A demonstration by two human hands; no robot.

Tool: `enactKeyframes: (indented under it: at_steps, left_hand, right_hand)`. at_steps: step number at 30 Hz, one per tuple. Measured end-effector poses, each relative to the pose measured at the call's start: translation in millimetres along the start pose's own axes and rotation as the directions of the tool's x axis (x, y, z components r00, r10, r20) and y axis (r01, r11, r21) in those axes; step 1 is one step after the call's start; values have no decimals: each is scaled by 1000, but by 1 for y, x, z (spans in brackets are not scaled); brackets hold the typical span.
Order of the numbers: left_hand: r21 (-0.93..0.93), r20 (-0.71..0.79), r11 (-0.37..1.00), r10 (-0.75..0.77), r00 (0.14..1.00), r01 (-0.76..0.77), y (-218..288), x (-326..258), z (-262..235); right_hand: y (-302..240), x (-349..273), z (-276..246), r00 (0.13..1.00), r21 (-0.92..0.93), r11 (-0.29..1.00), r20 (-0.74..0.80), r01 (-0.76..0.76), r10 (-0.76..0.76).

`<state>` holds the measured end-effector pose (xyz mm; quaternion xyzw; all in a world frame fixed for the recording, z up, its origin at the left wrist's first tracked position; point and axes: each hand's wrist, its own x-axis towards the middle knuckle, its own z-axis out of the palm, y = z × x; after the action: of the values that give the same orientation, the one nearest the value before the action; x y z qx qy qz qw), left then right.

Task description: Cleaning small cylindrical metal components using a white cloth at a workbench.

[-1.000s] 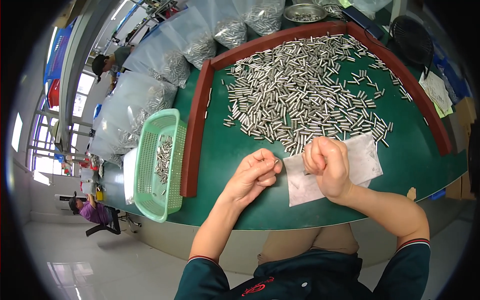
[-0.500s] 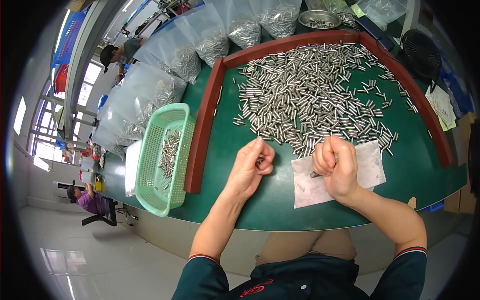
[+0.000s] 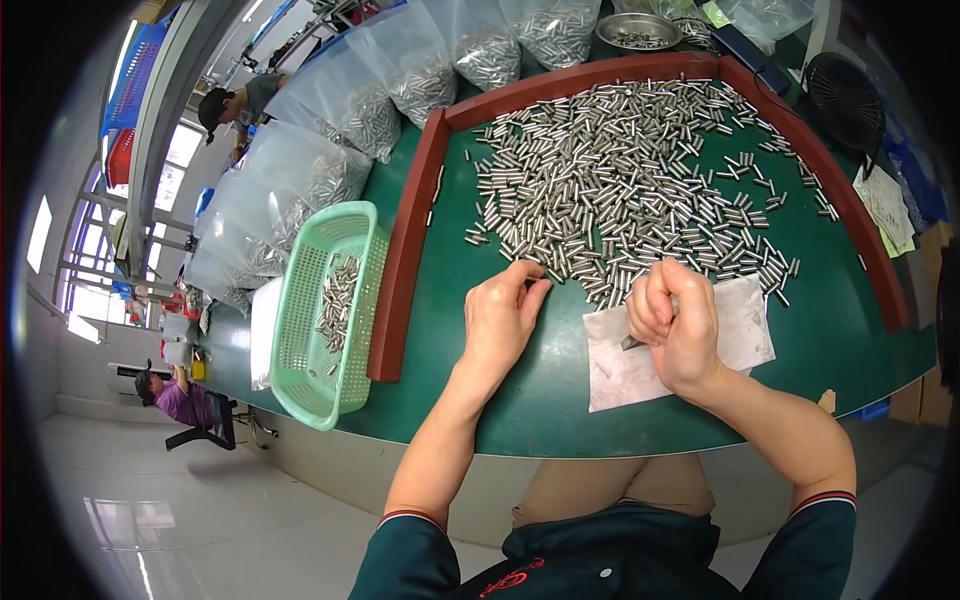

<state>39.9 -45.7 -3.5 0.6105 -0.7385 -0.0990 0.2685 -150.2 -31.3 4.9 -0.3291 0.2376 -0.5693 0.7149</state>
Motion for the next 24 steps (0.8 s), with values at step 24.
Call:
enactKeyframes:
  at_steps: [24]
  left_hand:
    - [-766,610,201,-74,789,611,0,-5,-13]
  right_hand:
    - [-3,3,-1,997,34,998,-45,-54,56]
